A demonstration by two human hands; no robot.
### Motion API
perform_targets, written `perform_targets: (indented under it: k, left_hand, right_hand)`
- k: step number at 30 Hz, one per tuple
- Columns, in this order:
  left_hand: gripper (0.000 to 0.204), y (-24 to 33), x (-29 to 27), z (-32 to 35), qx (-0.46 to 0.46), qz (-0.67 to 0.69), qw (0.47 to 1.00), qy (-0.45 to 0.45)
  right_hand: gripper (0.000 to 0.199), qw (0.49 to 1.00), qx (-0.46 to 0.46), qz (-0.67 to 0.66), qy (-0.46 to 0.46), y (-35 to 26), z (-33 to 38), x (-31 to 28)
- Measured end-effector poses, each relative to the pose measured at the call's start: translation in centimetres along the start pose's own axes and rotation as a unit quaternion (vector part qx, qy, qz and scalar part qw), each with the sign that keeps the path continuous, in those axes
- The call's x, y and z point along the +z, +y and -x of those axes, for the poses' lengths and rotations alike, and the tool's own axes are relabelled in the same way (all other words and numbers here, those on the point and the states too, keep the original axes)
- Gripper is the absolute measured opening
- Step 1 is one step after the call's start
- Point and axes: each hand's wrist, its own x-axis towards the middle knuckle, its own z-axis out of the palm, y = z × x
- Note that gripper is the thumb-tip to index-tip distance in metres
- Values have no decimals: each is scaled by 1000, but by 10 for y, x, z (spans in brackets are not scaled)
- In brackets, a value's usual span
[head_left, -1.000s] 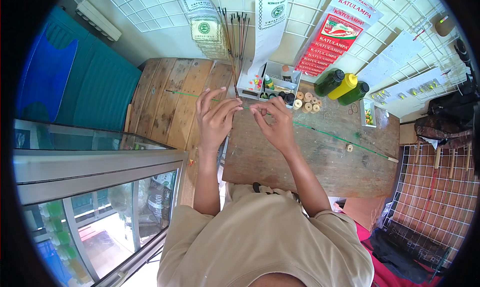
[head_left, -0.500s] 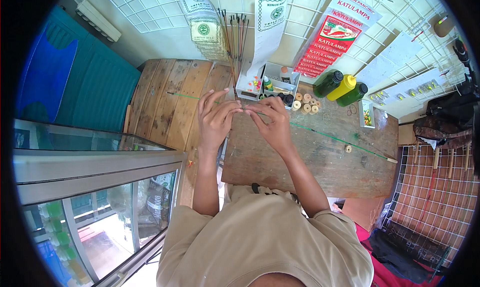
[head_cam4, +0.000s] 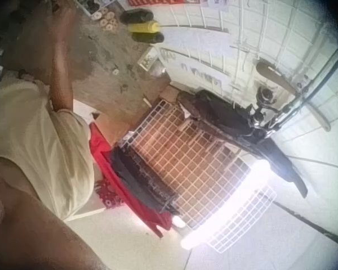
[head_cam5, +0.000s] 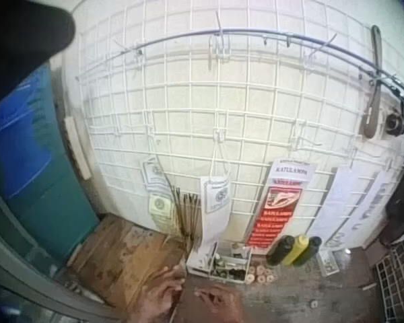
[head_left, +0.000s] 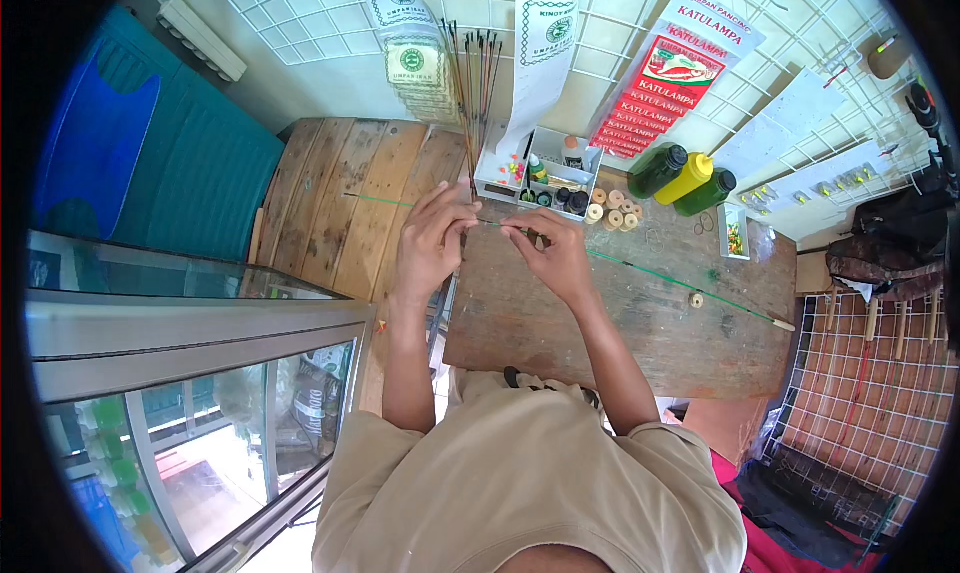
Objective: Assemble a small fishing float and hook assembly using a thin wire and beads.
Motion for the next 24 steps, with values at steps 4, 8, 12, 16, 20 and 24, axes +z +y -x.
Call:
perform_targets:
  k: [4,8,12,16,20,24]
  left_hand:
    - [10,1,-12,1,71,-139,983,94]
    - [5,3,-13,4,48,-256,943,208]
    - [4,-8,-11,3,-42,-98,938,329]
    - [9,-16,-7,4,-116,199,927,295]
    - [10,-9,-7,-2,-131,258,905,311]
    - [10,-5,-6,0,-106,270,915,281]
  right_hand:
    - [11,999,36,-19,-7,-7,-1,-3]
    - [10,1000,29,-7,9,5,2,-7]
    - [10,999,47,-9,4,6,3,-13]
    - [9,997,67,-19,-12,8,6,-19]
    - [11,996,89,-17,-20,14,10,-25]
    - [23,998,42,10,-45,4,1,-22]
